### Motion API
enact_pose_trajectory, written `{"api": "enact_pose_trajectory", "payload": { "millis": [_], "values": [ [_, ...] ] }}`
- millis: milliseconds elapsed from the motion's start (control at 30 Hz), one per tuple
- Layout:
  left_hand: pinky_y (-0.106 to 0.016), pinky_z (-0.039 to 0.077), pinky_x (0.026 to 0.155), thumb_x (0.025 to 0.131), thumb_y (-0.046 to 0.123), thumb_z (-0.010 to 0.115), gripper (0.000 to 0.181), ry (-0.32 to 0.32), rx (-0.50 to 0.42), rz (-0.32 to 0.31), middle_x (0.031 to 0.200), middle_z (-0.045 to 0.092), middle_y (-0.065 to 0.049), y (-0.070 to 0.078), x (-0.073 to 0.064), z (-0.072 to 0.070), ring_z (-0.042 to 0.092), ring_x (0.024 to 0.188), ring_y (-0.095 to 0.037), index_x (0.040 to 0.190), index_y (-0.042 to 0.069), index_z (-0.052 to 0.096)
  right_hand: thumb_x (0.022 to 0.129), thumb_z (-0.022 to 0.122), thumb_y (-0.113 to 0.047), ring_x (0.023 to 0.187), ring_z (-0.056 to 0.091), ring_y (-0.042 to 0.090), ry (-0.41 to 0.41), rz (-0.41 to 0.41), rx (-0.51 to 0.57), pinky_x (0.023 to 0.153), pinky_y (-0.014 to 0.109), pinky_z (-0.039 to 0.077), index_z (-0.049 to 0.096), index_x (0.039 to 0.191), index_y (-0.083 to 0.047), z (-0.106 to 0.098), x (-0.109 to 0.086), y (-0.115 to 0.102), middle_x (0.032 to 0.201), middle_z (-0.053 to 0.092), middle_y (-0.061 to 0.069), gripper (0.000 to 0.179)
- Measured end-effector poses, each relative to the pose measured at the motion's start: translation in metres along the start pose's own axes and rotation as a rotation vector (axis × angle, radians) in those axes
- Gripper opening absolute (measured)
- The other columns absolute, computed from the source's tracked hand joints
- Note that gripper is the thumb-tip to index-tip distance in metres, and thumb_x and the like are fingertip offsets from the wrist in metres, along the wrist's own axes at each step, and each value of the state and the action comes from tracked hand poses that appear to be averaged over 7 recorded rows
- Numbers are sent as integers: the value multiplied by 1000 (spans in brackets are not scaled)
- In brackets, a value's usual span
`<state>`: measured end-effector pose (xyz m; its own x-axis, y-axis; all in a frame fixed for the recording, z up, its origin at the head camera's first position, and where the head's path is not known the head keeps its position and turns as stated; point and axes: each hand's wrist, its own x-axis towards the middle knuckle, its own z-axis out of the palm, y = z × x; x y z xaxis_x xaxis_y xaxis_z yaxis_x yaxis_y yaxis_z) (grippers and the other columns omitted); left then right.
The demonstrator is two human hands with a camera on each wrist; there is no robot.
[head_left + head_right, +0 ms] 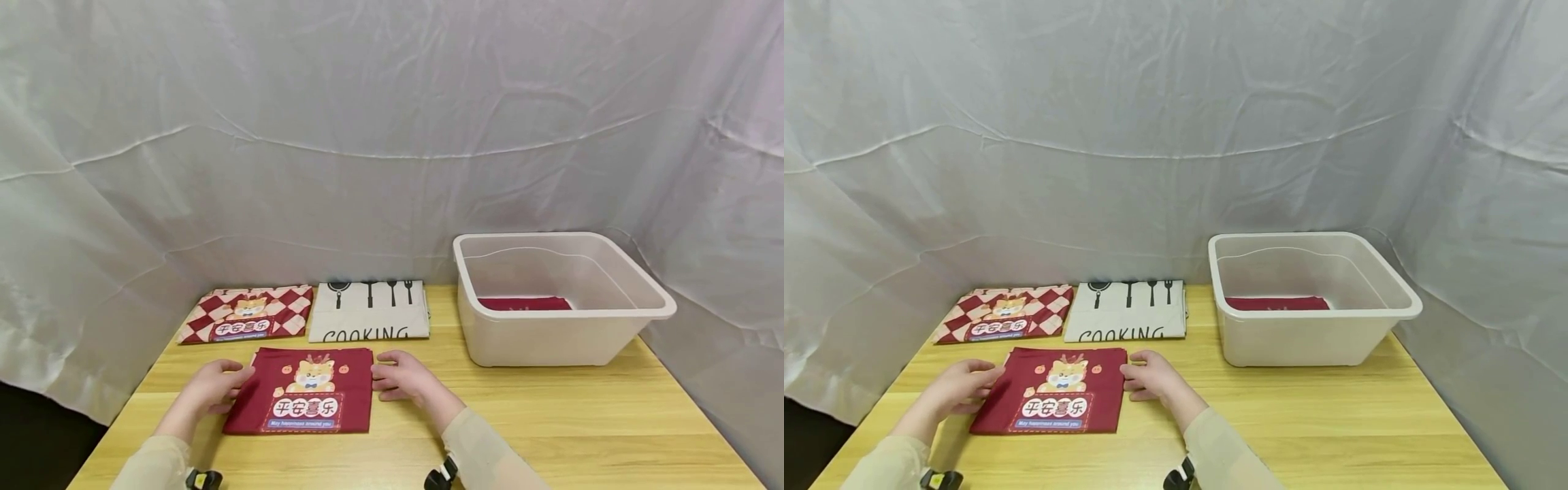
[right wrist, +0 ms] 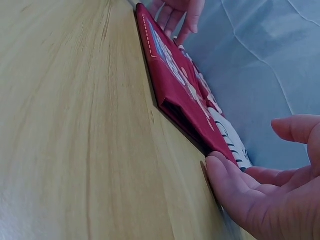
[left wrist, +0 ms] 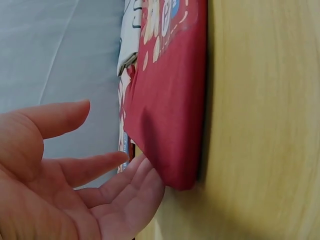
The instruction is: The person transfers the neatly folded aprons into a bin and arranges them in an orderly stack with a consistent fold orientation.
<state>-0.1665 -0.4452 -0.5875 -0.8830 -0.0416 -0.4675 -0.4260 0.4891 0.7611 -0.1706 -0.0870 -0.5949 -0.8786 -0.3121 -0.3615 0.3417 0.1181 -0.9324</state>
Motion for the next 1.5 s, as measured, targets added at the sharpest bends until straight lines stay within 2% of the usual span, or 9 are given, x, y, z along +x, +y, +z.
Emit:
{"api": "enact_pose_trajectory", "payload": {
  "millis": [200,467,800,1000,1167,1333,1500],
  "values": [
    [-43,56,76,97,36,62,68,7,5,22,109,56,-26,-2,0,4,56,95,-32,134,-16,38,97,60,-12,90,67,30,10,10,9,78,44,58,36,140,16,3,0,-1,112,62,25,56],
    [-53,51,89,99,30,60,65,7,3,61,119,48,-34,-1,2,7,53,100,-38,132,-20,37,97,60,-13,86,65,27,-23,20,89,80,43,57,37,138,16,3,2,0,110,61,25,56],
    [-45,54,81,99,27,60,60,44,44,105,111,54,-31,-8,7,8,56,93,-33,128,-22,42,97,58,-10,85,62,24,-22,17,155,83,45,56,32,140,18,6,4,3,106,62,23,58],
    [-48,54,85,99,26,60,59,48,-6,93,113,52,-30,-8,8,9,54,96,-34,129,-22,42,96,59,-6,90,62,26,-7,10,190,81,45,57,30,141,19,9,5,4,110,61,25,59],
    [-45,54,85,99,26,60,58,52,-37,71,113,54,-27,-8,10,9,53,96,-32,131,-20,43,95,59,-3,95,66,29,3,2,183,82,45,57,31,140,20,10,6,4,114,62,28,57],
    [-37,53,75,97,18,62,51,63,-23,110,109,57,-25,-9,15,11,54,91,-28,128,-21,47,93,60,0,94,68,29,7,-7,145,79,43,57,36,139,18,12,7,5,111,65,24,55],
    [-36,53,72,93,3,61,44,65,-43,129,109,58,-27,-11,18,12,57,89,-27,127,-21,47,90,59,5,90,68,28,22,-17,118,76,44,58,38,142,13,16,9,6,113,63,19,57]
  ]
}}
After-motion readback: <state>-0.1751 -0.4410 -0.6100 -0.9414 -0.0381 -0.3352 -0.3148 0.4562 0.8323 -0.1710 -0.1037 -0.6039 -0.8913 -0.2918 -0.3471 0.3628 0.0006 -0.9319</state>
